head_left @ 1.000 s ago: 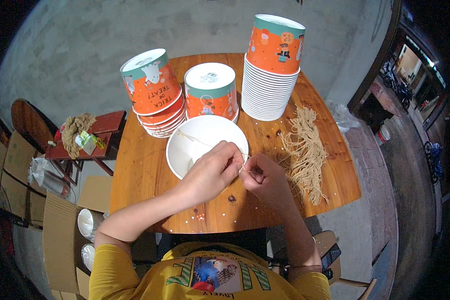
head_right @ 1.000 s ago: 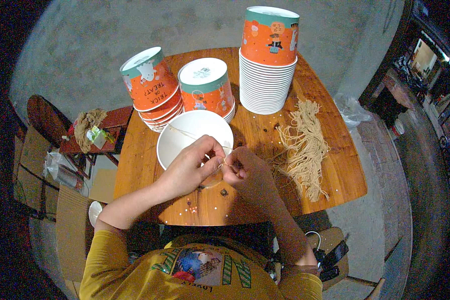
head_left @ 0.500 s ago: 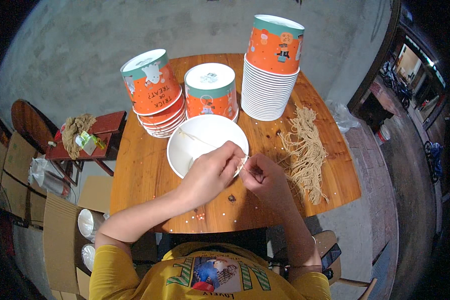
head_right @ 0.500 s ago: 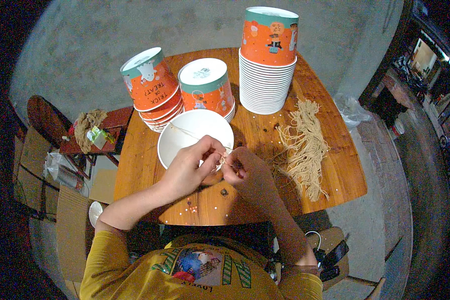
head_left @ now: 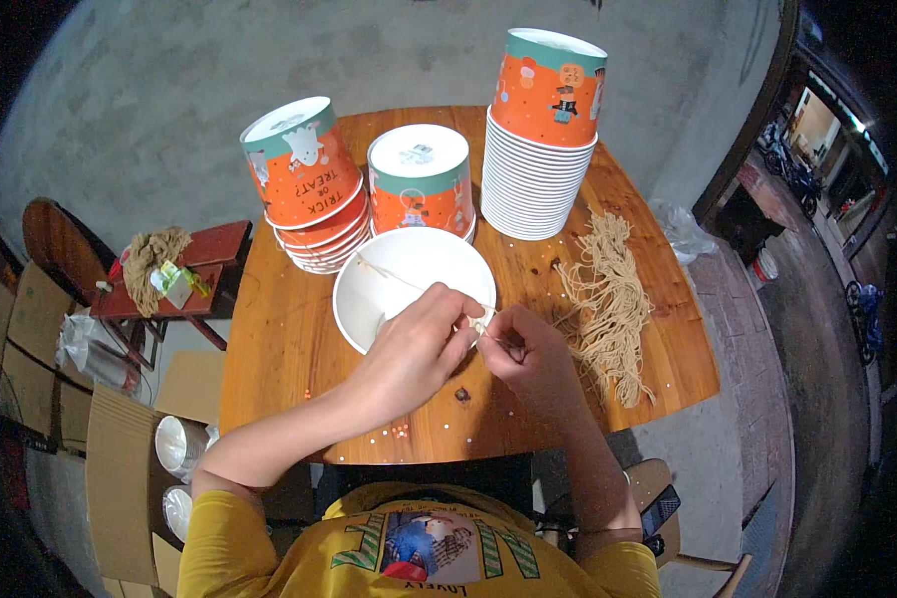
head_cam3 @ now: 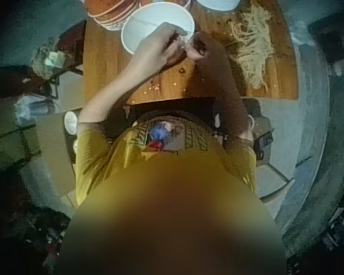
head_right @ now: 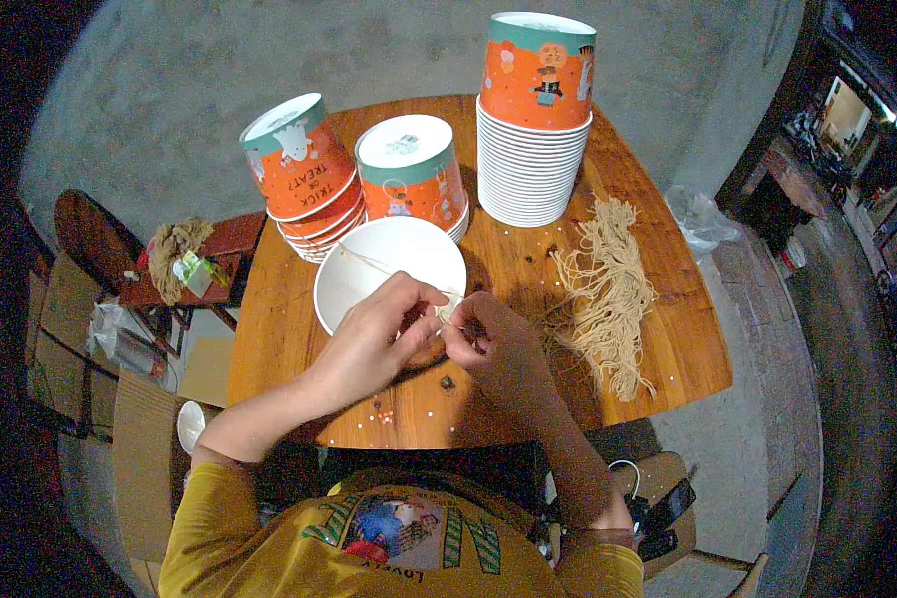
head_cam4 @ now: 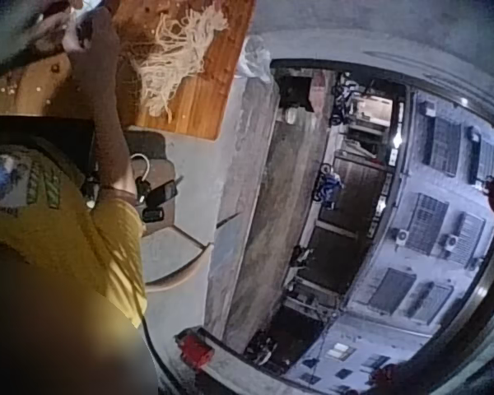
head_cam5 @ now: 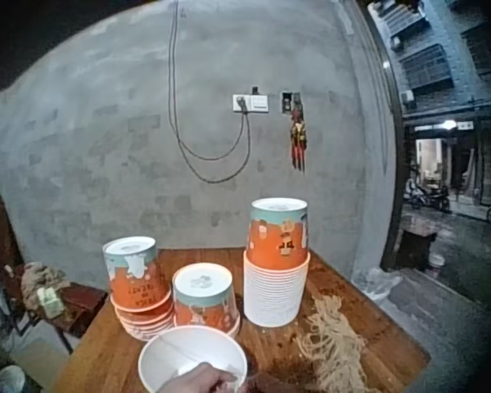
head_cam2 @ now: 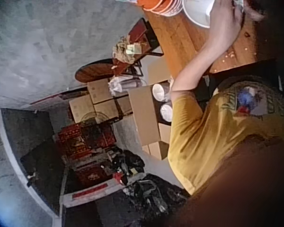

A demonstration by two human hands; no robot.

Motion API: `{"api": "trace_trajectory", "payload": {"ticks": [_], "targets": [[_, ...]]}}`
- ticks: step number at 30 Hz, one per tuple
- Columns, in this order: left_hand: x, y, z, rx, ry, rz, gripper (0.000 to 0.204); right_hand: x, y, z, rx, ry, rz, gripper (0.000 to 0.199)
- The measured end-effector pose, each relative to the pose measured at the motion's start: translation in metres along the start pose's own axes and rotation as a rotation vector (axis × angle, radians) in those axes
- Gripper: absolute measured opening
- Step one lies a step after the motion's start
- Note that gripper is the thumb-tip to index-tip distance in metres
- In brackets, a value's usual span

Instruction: Tying thin decorative strings to printed paper buckets for assembly.

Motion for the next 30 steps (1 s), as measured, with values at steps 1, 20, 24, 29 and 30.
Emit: {"api": "trace_trajectory", "payload": {"ticks": [1, 20, 24, 29, 30], "targets": [[0.001, -0.001, 0.002, 0.013, -0.036, -0.003, 0.015, 0.000, 0.000, 0.000, 0.005, -0.011, -0.002, 0.016], [0.008, -0.015, -0.025, -0.306, 0.237, -0.108, 0.012, 0.001, 0.006, 0.003, 0.028, -0.047, 0.084, 0.010], [0.007, -0.026, -0.038, -0.539, 0.403, -0.190, 0.014, 0.001, 0.009, 0.002, -0.021, 0.005, 0.132, 0.011], [0.004, -0.033, -0.043, -0.693, 0.565, -0.267, 0.018, 0.000, 0.015, -0.006, -0.110, 0.126, 0.211, 0.014], [0.003, -0.034, -0.044, -0.698, 0.590, -0.276, 0.019, -0.001, 0.014, -0.010, -0.121, 0.160, 0.192, 0.015]]}}
Point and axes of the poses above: each hand's wrist, its own x-axis towards the middle knuckle, its own y-axis out of the back of the hand, z = x × y, the point moved 10 cm from there along x, towards the middle knuckle, and after that the axes turned 11 degrees about z, right-handed, at the moved point
